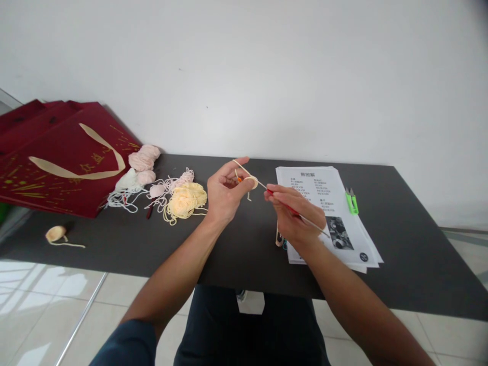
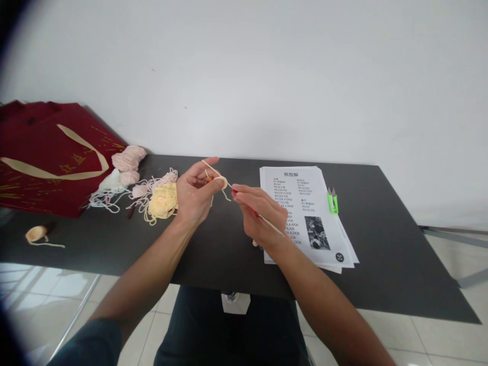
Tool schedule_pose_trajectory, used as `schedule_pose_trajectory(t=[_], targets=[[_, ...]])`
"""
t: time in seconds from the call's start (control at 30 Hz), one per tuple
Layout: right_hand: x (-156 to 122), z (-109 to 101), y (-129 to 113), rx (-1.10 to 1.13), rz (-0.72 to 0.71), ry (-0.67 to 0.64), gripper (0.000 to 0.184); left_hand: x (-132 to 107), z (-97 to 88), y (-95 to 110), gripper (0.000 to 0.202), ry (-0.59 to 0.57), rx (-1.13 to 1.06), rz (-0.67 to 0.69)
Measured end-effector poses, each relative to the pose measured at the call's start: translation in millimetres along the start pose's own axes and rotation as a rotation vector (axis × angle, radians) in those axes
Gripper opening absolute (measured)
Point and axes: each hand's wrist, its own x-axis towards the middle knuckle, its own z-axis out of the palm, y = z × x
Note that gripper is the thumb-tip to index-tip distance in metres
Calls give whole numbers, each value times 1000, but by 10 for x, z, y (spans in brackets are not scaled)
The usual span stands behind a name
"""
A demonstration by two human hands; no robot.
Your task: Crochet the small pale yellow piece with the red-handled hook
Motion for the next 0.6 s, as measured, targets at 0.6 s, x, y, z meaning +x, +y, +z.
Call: schedule_pose_trajectory(t=[0.6], targets=[[13, 171, 24, 443, 604, 195, 10, -51, 92, 16, 61, 106, 67, 113]])
